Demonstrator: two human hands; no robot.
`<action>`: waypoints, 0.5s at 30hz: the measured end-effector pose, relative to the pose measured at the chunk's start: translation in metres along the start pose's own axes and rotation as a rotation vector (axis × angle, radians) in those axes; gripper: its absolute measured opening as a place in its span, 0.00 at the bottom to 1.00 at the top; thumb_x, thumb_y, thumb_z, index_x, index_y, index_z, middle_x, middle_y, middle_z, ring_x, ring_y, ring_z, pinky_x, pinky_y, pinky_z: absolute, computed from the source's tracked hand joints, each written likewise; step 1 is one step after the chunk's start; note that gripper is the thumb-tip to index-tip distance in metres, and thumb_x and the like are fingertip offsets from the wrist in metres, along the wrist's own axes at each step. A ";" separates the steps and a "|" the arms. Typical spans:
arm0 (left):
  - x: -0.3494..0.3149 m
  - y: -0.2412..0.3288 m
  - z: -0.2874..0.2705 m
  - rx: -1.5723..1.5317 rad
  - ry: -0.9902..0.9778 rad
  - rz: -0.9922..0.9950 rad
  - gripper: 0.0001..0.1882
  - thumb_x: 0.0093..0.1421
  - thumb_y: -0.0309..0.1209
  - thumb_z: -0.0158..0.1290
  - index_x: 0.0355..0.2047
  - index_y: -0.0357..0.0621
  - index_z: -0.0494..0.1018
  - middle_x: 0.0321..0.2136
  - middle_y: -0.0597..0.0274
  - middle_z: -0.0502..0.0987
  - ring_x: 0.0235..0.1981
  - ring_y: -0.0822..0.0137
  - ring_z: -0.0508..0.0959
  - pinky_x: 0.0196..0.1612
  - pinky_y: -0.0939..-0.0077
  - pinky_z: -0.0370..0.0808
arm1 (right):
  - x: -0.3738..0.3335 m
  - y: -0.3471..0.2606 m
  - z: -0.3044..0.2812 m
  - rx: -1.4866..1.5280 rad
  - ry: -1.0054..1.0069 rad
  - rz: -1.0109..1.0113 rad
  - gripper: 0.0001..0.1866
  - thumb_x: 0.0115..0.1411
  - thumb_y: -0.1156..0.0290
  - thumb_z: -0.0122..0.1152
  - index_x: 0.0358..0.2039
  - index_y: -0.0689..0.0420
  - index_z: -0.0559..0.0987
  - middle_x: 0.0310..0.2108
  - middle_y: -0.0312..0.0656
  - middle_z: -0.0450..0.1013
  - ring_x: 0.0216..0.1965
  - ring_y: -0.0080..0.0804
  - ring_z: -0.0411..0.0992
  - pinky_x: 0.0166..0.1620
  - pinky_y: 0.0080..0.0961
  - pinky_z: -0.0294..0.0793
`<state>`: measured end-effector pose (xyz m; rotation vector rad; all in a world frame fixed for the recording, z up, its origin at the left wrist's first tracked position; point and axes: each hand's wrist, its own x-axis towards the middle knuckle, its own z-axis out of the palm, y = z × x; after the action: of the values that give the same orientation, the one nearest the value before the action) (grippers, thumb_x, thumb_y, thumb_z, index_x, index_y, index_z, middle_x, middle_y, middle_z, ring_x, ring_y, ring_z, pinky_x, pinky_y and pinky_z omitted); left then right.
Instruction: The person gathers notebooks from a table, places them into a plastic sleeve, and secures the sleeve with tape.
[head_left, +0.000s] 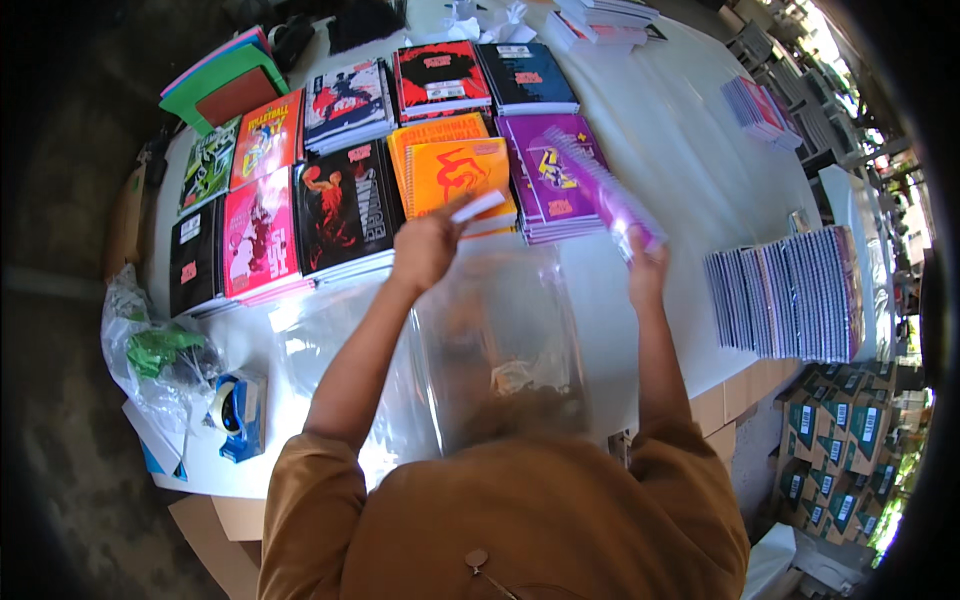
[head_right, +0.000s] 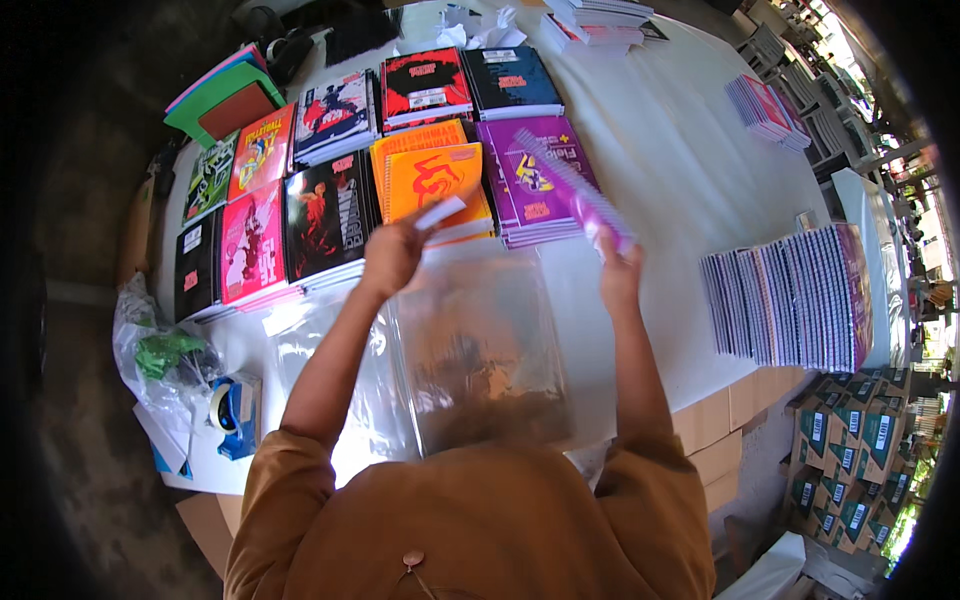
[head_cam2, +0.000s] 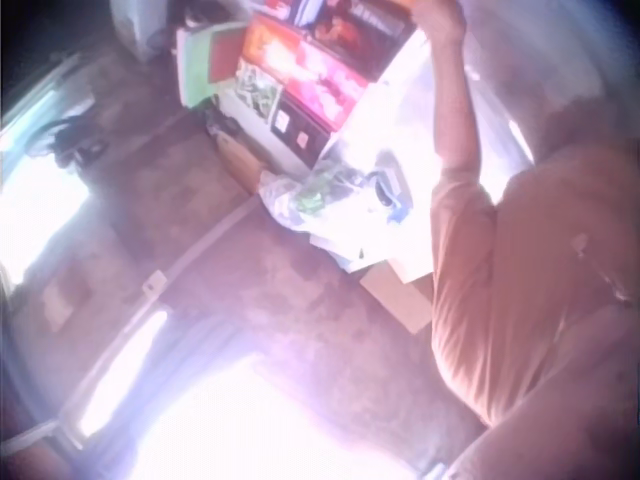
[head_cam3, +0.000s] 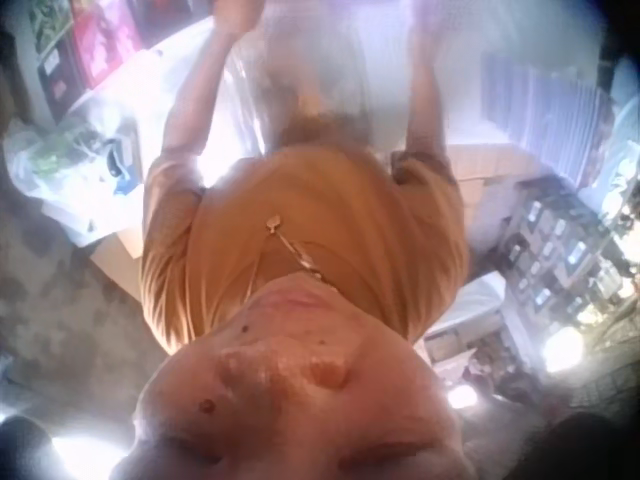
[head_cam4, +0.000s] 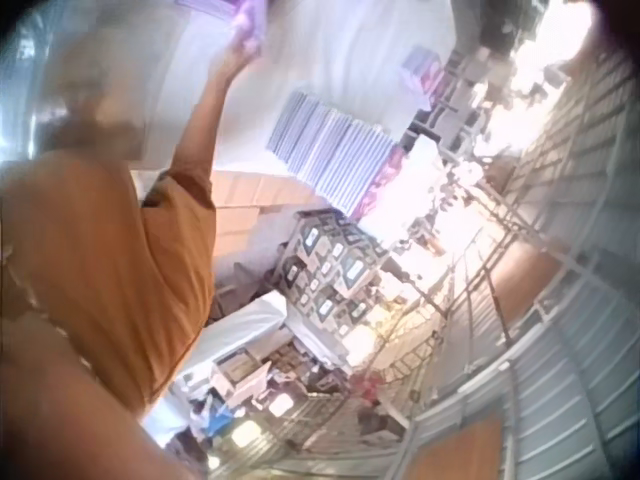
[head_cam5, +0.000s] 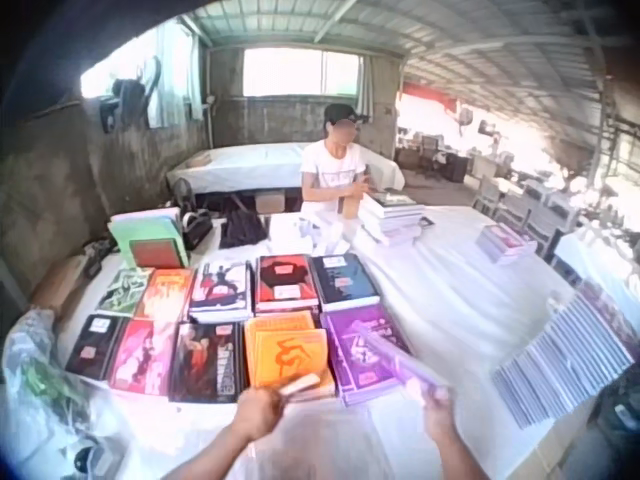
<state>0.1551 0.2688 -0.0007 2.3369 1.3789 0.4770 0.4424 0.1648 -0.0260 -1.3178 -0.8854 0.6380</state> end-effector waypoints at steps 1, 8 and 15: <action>-0.013 -0.014 -0.008 -0.273 0.218 -0.044 0.17 0.59 0.37 0.51 0.46 0.44 0.72 0.21 0.51 0.76 0.19 0.61 0.75 0.24 0.69 0.71 | -0.019 -0.031 0.014 0.325 0.145 0.042 0.12 0.59 0.67 0.56 0.38 0.62 0.77 0.28 0.32 0.72 0.29 0.18 0.68 0.33 0.18 0.67; -0.163 0.025 -0.087 -0.510 0.774 0.116 0.19 0.63 0.29 0.41 0.49 0.25 0.64 0.49 0.41 0.68 0.50 0.50 0.69 0.53 0.61 0.65 | -0.163 -0.082 0.072 0.593 -0.196 0.515 0.14 0.58 0.70 0.56 0.44 0.61 0.73 0.37 0.40 0.73 0.39 0.26 0.72 0.41 0.25 0.73; -0.285 -0.011 0.008 0.075 0.107 0.150 0.26 0.50 0.38 0.58 0.52 0.62 0.69 0.57 0.57 0.63 0.60 0.54 0.60 0.62 0.54 0.48 | -0.250 -0.002 0.068 0.316 -0.477 0.928 0.24 0.57 0.75 0.53 0.55 0.59 0.63 0.49 0.45 0.65 0.49 0.36 0.67 0.53 0.35 0.65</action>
<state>0.0199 0.0208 -0.0397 2.5208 1.2938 0.6115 0.2515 -0.0046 -0.0690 -1.2622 -0.4575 1.7937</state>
